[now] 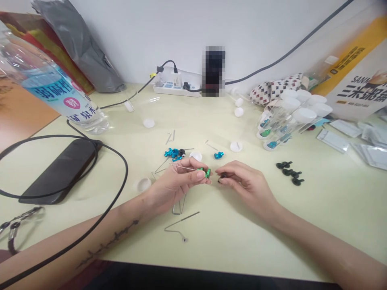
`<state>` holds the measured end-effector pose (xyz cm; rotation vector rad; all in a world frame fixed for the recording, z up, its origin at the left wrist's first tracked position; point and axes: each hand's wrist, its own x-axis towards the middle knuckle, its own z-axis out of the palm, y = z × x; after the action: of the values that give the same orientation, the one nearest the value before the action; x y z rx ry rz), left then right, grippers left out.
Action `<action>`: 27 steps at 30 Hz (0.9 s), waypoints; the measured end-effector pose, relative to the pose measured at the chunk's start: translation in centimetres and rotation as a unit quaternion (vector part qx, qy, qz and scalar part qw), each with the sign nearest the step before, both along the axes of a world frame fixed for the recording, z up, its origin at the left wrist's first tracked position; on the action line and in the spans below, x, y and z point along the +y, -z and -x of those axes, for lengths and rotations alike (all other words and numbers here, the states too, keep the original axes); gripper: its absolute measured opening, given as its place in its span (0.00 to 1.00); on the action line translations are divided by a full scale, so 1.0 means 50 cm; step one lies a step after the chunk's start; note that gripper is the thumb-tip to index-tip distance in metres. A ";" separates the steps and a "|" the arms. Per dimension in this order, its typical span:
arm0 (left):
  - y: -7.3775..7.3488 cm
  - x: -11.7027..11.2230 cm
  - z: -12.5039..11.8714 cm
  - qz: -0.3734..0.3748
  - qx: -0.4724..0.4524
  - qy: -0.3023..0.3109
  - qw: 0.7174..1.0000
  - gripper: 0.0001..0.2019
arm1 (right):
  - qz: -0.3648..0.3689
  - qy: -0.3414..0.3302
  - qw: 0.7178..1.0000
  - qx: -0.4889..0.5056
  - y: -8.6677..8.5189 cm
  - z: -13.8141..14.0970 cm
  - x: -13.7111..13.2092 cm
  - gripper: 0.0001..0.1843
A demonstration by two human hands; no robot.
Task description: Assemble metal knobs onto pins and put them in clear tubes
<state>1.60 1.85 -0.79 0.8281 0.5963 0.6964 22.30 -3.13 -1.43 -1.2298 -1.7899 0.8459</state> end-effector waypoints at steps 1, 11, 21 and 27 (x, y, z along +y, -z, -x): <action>0.000 -0.001 0.000 0.000 0.000 0.008 1.000 0.04 | -0.003 -0.002 1.000 0.018 -0.001 0.000 -0.002 0.09; 0.002 -0.019 -0.005 0.007 -0.009 0.067 0.998 0.03 | -0.165 0.007 0.986 0.031 -0.012 0.012 -0.028 0.12; 0.011 -0.019 -0.004 0.007 -0.011 0.064 0.998 0.03 | -0.250 -0.013 0.968 -0.023 -0.002 0.012 -0.022 0.12; 0.013 -0.018 -0.006 0.016 -0.008 0.068 0.998 0.03 | -0.269 -0.015 0.962 -0.046 -0.005 0.011 -0.023 0.10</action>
<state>1.89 0.97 -1.45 0.8254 0.5304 0.5676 21.73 -4.28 -1.20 -0.8948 -1.9428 0.2806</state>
